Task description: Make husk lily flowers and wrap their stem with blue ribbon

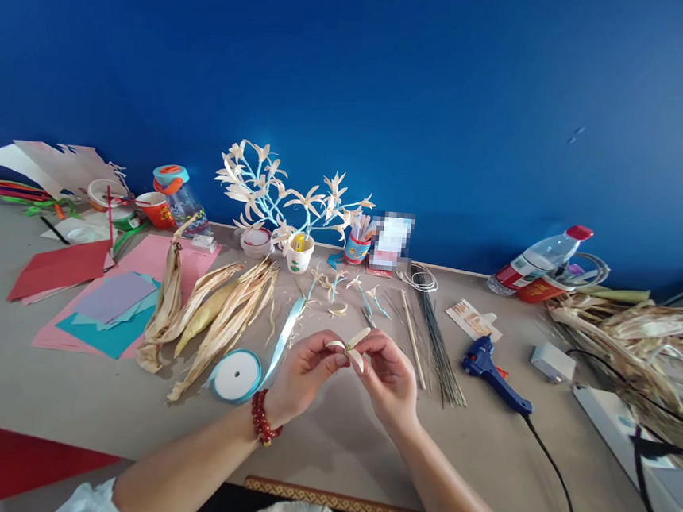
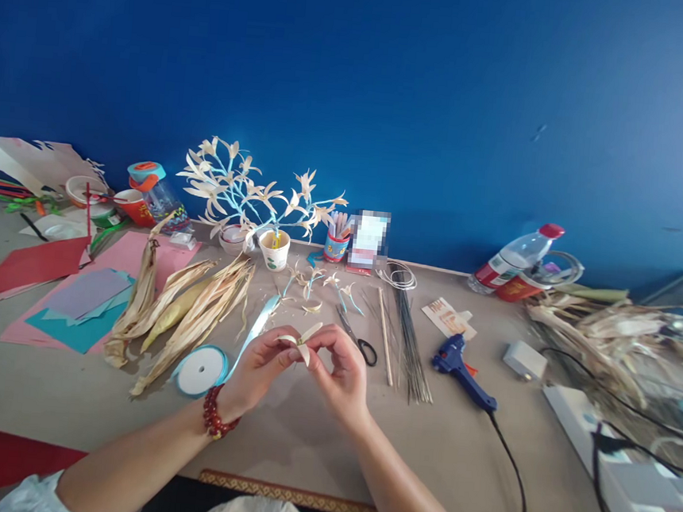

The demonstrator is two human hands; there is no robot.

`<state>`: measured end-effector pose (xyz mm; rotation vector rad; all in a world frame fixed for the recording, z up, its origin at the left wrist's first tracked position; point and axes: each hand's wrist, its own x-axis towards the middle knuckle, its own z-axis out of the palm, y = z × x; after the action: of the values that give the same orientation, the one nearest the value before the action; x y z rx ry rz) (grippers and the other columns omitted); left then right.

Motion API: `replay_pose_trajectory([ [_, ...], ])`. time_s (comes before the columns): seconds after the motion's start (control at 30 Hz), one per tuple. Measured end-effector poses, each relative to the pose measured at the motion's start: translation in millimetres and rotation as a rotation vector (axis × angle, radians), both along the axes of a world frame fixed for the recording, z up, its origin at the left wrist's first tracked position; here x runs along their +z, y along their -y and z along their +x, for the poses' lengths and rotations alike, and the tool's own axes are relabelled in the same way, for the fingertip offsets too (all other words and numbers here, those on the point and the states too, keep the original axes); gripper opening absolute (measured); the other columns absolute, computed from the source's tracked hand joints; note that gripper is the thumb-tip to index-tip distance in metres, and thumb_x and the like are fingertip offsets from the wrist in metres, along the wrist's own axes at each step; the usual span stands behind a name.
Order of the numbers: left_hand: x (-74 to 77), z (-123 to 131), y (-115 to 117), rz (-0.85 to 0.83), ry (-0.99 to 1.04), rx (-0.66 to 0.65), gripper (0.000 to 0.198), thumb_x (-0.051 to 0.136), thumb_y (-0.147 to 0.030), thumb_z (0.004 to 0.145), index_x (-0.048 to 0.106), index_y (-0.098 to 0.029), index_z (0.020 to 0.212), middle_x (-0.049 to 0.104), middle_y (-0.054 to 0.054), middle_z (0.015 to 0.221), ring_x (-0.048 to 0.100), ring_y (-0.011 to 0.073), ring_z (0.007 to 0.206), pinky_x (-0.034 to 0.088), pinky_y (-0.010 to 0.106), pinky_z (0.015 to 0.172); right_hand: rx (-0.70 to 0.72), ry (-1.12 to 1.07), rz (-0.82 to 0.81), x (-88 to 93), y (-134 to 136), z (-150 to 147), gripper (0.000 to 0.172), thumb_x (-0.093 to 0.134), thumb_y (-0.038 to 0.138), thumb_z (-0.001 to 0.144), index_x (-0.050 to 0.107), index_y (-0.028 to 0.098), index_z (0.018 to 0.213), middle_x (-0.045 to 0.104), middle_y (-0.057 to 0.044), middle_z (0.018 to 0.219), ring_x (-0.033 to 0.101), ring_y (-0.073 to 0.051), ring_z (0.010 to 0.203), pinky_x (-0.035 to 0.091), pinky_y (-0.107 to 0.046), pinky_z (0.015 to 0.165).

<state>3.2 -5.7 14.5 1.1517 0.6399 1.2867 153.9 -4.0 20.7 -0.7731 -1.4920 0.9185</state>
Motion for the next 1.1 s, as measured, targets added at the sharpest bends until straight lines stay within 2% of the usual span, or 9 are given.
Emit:
replay_pose_trajectory([
  [0.3, 1.7, 0.3, 0.6, -0.031, -0.038, 0.033, 0.019, 0.068, -0.035, 0.083, 0.066, -0.017, 0.078, 0.057, 0.002, 0.077, 0.051, 0.0146, 0.075, 0.043, 0.026, 0.069, 0.000, -0.007, -0.013, 0.8, 0.3, -0.3, 0.007, 0.065, 0.026, 0.089, 0.063, 0.021, 0.086, 0.061, -0.004, 0.080, 0.057, -0.018, 0.075, 0.045, -0.030, 0.064],
  [0.6, 4.5, 0.5, 0.9, -0.019, -0.036, 0.014, 0.018, 0.067, -0.034, 0.084, 0.067, -0.017, 0.078, 0.058, 0.002, 0.077, 0.054, 0.0155, 0.077, 0.046, 0.028, 0.073, 0.008, -0.017, -0.035, -0.9, 0.5, -0.8, 0.007, 0.065, 0.026, 0.089, 0.062, 0.021, 0.085, 0.060, -0.003, 0.080, 0.057, -0.016, 0.073, 0.047, -0.029, 0.064],
  [0.83, -0.5, 0.1, 0.6, -0.063, -0.038, 0.020, 0.017, 0.068, -0.033, 0.084, 0.064, -0.017, 0.078, 0.057, 0.002, 0.077, 0.054, 0.0146, 0.076, 0.046, 0.026, 0.072, 0.022, -0.051, -0.044, -0.3, 0.9, -1.6, 0.008, 0.065, 0.028, 0.089, 0.063, 0.020, 0.087, 0.061, -0.005, 0.082, 0.059, -0.018, 0.076, 0.049, -0.031, 0.063],
  [1.1, 1.4, -0.4, 1.4, -0.054, -0.033, -0.009, 0.017, 0.068, -0.033, 0.084, 0.065, -0.017, 0.080, 0.060, 0.003, 0.079, 0.055, 0.0156, 0.078, 0.047, 0.028, 0.074, 0.002, -0.035, -0.076, -2.6, 1.0, -1.8, 0.010, 0.067, 0.028, 0.088, 0.062, 0.021, 0.084, 0.061, -0.003, 0.079, 0.058, -0.016, 0.069, 0.050, -0.030, 0.062],
])
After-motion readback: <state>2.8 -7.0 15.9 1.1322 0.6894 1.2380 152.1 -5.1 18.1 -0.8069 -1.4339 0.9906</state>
